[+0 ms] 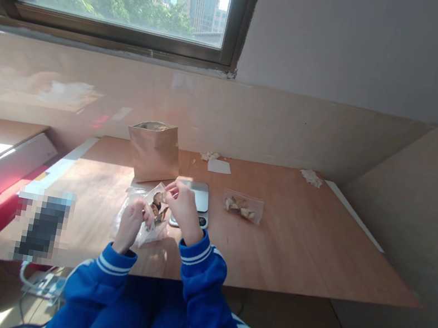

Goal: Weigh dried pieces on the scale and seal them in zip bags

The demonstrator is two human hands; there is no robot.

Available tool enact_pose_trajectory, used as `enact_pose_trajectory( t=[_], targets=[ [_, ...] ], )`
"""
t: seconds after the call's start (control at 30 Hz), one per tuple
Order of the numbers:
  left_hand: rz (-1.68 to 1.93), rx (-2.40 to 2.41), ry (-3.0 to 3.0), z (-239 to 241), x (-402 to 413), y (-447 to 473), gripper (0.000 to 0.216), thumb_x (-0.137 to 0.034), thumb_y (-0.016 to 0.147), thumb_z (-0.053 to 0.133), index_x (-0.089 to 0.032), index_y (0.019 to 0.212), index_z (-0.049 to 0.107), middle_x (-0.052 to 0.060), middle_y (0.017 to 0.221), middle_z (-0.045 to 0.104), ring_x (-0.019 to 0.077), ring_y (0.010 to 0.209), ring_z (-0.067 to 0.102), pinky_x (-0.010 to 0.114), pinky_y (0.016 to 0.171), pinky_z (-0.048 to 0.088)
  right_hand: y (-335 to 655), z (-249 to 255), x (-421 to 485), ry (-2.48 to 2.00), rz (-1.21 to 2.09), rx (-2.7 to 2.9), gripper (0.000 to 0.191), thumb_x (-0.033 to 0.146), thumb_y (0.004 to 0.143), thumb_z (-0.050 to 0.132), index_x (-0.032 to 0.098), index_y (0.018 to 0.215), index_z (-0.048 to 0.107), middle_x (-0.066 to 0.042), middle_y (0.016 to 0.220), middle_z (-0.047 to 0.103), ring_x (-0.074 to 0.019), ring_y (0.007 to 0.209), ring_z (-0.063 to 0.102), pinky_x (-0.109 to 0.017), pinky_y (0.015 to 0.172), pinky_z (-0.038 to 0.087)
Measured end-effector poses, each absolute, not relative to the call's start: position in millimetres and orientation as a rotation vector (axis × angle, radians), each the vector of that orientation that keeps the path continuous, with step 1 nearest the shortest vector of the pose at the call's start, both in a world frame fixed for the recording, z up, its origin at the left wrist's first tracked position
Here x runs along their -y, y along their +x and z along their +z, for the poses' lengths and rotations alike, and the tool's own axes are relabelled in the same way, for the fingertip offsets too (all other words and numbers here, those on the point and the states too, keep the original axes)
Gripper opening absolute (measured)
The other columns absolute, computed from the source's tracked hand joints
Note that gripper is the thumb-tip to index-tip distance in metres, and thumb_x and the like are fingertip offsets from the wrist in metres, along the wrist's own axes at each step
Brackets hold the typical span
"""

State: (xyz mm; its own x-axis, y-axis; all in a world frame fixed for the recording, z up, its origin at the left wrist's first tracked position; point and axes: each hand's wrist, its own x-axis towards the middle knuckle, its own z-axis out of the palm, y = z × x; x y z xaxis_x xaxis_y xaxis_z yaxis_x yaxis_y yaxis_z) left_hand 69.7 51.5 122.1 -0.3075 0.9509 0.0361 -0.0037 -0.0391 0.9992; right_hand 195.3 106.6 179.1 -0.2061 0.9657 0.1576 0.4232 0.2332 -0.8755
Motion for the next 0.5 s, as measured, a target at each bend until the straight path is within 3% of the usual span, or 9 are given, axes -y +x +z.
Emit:
enact_pose_trajectory(
  t=[0.2, 0.37, 0.5],
  targets=[
    [1.489, -1.302, 1.086, 124.7, -45.0, 80.8, 0.043, -0.052, 0.088, 0.045, -0.022, 0.058, 0.040, -0.005, 0.042, 0.044, 0.0102, 0.038, 0.044, 0.023, 0.044, 0.036, 167.1, 151.9, -102.0, -1.363, 0.873, 1.760, 0.013, 0.007, 0.074, 0.054, 0.018, 0.078, 0.060, 0.000, 0.072, 0.065, -0.0133, 0.065, 0.060, -0.023, 0.065, 0.046],
    [1.526, -1.264, 1.048, 124.0, -41.3, 82.5, 0.040, -0.048, 0.089, 0.045, -0.021, 0.059, 0.043, -0.005, 0.044, 0.045, 0.0103, 0.040, 0.044, 0.024, 0.044, 0.037, 164.9, 148.7, -99.8, -1.346, 0.773, 1.887, 0.013, 0.012, 0.079, 0.055, 0.019, 0.069, 0.058, 0.000, 0.067, 0.061, -0.0151, 0.066, 0.057, -0.026, 0.067, 0.045],
    [1.602, -1.257, 0.890, 123.5, -44.3, 75.3, 0.040, -0.044, 0.089, 0.042, -0.021, 0.057, 0.046, -0.002, 0.047, 0.050, 0.0109, 0.045, 0.046, 0.024, 0.047, 0.038, 185.7, 154.1, -91.8, -1.231, 0.628, 1.781, 0.017, 0.027, 0.090, 0.049, 0.019, 0.084, 0.063, -0.005, 0.088, 0.063, -0.0178, 0.084, 0.059, -0.031, 0.082, 0.047]
  ],
)
